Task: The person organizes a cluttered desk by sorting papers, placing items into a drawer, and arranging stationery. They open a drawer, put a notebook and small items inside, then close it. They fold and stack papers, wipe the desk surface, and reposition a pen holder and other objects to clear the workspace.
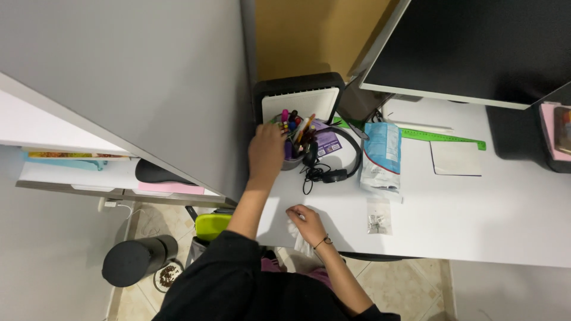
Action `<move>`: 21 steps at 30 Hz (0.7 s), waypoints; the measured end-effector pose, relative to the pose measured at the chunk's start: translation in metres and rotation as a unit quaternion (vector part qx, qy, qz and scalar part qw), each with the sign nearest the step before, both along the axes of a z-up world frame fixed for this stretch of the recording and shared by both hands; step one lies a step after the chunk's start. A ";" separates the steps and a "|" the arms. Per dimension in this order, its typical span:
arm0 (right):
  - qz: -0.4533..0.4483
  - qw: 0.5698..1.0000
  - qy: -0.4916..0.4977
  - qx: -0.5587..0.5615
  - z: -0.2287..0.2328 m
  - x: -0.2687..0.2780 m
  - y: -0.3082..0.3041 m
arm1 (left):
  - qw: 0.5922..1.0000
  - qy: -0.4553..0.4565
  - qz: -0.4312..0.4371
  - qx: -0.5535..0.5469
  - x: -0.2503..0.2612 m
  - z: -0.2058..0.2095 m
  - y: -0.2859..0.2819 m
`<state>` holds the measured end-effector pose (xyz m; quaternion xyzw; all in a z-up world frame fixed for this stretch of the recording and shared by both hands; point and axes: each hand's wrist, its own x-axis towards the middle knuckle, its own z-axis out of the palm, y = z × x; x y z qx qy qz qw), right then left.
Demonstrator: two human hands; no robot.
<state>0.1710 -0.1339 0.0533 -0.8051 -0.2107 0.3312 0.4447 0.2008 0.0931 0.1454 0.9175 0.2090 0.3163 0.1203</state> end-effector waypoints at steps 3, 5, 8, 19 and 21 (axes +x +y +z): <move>-0.010 1.000 -0.010 -0.005 -0.010 0.001 -0.010 | 1.000 0.009 0.020 -0.004 -0.019 0.015 -0.011; -0.023 0.999 0.004 -0.035 -0.017 0.002 -0.012 | 0.999 0.008 0.013 -0.038 -0.020 0.024 -0.015; -0.067 0.996 0.021 -0.057 -0.015 0.007 -0.016 | 0.993 -0.007 0.012 -0.114 -0.021 0.029 -0.018; -0.213 0.934 -0.282 -0.049 -0.025 0.060 -0.065 | 0.964 -0.064 0.013 -0.259 -0.056 -0.003 -0.046; -0.196 0.918 -0.341 -0.053 -0.019 0.070 -0.065 | 0.959 -0.065 0.041 -0.274 -0.061 -0.006 -0.056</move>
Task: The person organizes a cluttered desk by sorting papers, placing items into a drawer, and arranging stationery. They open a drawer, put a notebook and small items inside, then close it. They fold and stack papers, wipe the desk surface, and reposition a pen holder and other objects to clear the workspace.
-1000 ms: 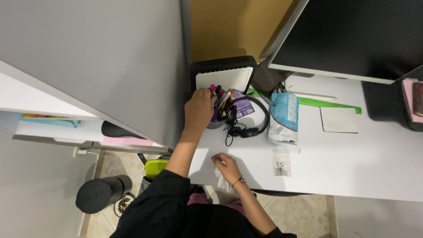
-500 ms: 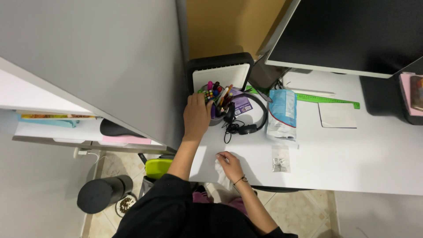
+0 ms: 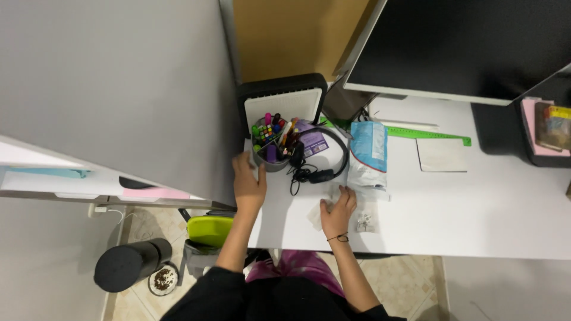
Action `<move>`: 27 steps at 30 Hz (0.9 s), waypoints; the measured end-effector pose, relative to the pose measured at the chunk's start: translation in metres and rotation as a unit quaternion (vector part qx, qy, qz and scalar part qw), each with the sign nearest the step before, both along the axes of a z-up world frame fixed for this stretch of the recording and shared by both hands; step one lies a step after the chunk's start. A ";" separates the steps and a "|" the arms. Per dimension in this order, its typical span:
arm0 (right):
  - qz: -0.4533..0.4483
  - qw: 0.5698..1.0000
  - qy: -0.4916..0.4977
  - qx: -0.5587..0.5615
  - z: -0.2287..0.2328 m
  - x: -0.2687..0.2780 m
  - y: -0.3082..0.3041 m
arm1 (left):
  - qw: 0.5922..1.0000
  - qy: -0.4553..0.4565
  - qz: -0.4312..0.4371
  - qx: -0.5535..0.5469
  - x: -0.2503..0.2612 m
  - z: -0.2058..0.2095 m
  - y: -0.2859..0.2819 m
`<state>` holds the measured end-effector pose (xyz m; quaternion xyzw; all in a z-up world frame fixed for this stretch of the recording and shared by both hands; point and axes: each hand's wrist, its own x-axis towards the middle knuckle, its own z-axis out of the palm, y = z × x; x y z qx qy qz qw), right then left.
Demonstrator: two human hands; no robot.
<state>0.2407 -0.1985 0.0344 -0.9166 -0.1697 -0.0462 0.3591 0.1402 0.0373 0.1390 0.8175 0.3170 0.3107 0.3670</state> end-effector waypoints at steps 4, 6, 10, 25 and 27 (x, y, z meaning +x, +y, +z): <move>0.025 0.998 -0.034 0.054 0.038 0.043 0.021 | 0.999 -0.029 0.046 0.004 -0.003 -0.021 -0.022; 0.071 0.989 -0.030 0.129 0.059 0.070 0.038 | 0.993 -0.038 0.091 0.059 -0.002 -0.036 -0.028; 0.066 0.996 -0.002 0.060 0.087 0.122 0.066 | 0.990 -0.062 0.112 0.052 -0.001 -0.038 -0.034; 0.026 0.994 -0.103 -0.009 0.088 0.133 0.011 | 0.995 -0.034 0.091 -0.038 -0.002 -0.034 -0.056; -0.008 0.994 -0.108 -0.015 0.094 0.127 -0.003 | 0.995 -0.023 0.078 -0.065 -0.002 -0.033 -0.060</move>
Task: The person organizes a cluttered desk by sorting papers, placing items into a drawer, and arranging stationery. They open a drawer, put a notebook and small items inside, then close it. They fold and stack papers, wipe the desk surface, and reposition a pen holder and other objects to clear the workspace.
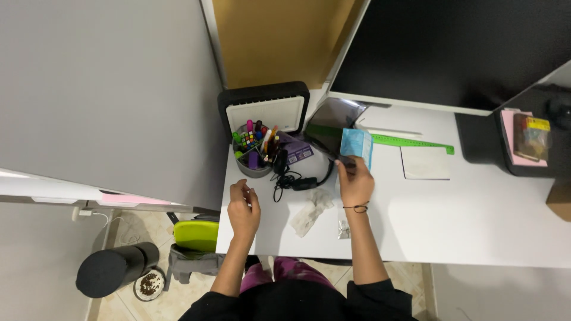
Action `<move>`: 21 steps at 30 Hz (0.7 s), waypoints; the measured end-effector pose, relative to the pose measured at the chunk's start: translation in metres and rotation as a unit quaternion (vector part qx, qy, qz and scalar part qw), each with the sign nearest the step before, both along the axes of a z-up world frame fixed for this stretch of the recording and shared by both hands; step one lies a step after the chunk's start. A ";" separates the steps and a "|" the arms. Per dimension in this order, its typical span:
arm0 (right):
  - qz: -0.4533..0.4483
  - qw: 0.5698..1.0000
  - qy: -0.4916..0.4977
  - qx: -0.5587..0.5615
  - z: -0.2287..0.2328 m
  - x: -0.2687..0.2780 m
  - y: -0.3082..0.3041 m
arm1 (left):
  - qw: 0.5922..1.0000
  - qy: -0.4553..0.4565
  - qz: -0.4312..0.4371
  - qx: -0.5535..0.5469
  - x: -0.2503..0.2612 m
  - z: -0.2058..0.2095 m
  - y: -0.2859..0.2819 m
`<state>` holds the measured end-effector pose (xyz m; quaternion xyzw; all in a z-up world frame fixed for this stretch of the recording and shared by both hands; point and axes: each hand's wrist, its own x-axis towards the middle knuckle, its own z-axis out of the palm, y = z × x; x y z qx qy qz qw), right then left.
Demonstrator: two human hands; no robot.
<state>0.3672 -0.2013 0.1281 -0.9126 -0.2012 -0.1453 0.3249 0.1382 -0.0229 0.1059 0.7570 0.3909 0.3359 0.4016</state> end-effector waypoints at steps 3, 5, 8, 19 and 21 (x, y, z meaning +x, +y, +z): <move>-0.062 0.996 0.056 0.022 0.014 -0.011 -0.011 | 1.000 0.007 -0.015 -0.016 -0.001 -0.004 -0.005; -0.077 0.995 0.024 0.061 0.020 -0.020 -0.015 | 0.999 0.014 -0.021 -0.033 -0.001 0.000 -0.009; -0.105 0.984 -0.016 0.140 0.029 -0.032 -0.019 | 0.998 0.024 -0.038 -0.053 0.001 0.006 -0.013; -0.193 0.867 0.037 0.457 0.035 0.000 -0.054 | 0.960 0.085 -0.240 -0.113 0.026 0.028 -0.024; -0.200 0.772 0.097 0.596 0.065 -0.007 -0.046 | 0.954 0.111 -0.255 -0.112 0.030 0.022 -0.024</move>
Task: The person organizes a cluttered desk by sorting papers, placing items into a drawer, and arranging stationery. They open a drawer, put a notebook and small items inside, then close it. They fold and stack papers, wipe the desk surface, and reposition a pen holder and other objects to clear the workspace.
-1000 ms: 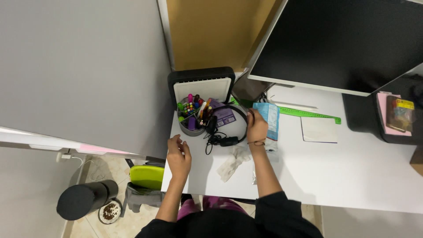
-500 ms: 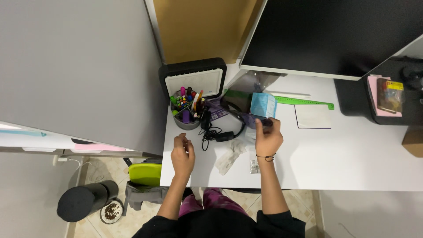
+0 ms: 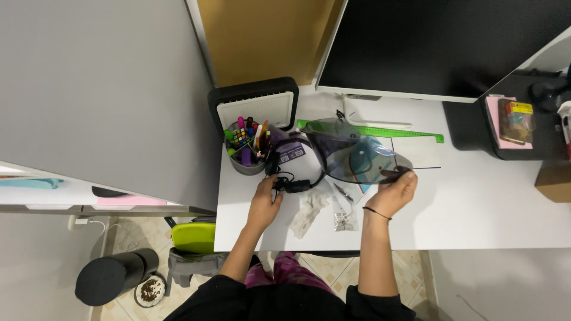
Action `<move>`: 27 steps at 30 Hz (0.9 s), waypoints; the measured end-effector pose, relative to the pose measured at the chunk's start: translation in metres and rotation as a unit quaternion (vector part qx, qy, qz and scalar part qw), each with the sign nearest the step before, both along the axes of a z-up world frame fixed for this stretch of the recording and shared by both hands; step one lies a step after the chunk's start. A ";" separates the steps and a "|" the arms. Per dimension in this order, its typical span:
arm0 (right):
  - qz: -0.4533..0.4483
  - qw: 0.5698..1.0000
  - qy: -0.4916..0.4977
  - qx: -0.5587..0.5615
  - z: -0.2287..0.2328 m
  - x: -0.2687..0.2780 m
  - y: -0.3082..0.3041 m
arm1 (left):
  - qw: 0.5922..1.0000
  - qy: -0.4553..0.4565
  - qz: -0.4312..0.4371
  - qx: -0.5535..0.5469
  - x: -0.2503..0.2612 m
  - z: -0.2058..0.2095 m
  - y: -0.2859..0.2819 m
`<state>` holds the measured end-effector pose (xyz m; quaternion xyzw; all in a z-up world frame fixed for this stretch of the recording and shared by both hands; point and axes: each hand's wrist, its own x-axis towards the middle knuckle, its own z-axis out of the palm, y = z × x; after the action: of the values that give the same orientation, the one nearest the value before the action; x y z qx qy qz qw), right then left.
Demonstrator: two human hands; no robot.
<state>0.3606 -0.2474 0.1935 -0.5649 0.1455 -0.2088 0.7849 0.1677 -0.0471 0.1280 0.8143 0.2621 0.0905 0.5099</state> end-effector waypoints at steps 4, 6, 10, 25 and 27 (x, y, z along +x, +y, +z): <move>0.007 0.998 -0.006 0.069 0.017 -0.003 -0.013 | 1.000 0.006 0.001 -0.013 -0.001 0.004 0.000; 0.034 0.987 -0.011 0.154 -0.005 0.010 -0.036 | 1.000 0.016 -0.006 -0.025 -0.001 0.007 0.001; 0.056 0.972 0.078 0.212 0.051 -0.015 -0.026 | 0.999 0.018 -0.009 -0.035 -0.003 0.015 0.002; 0.199 0.900 0.272 0.276 -0.122 0.018 -0.128 | 0.966 -0.127 0.020 -0.225 0.014 0.022 0.009; 0.233 0.877 0.283 0.310 -0.131 0.018 -0.132 | 0.962 -0.125 0.007 -0.242 0.009 0.041 0.010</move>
<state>0.3781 -0.3795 0.0624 -0.3451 0.2832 0.2051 0.8710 0.1769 -0.0370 0.1690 0.6474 0.2159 0.1287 0.7195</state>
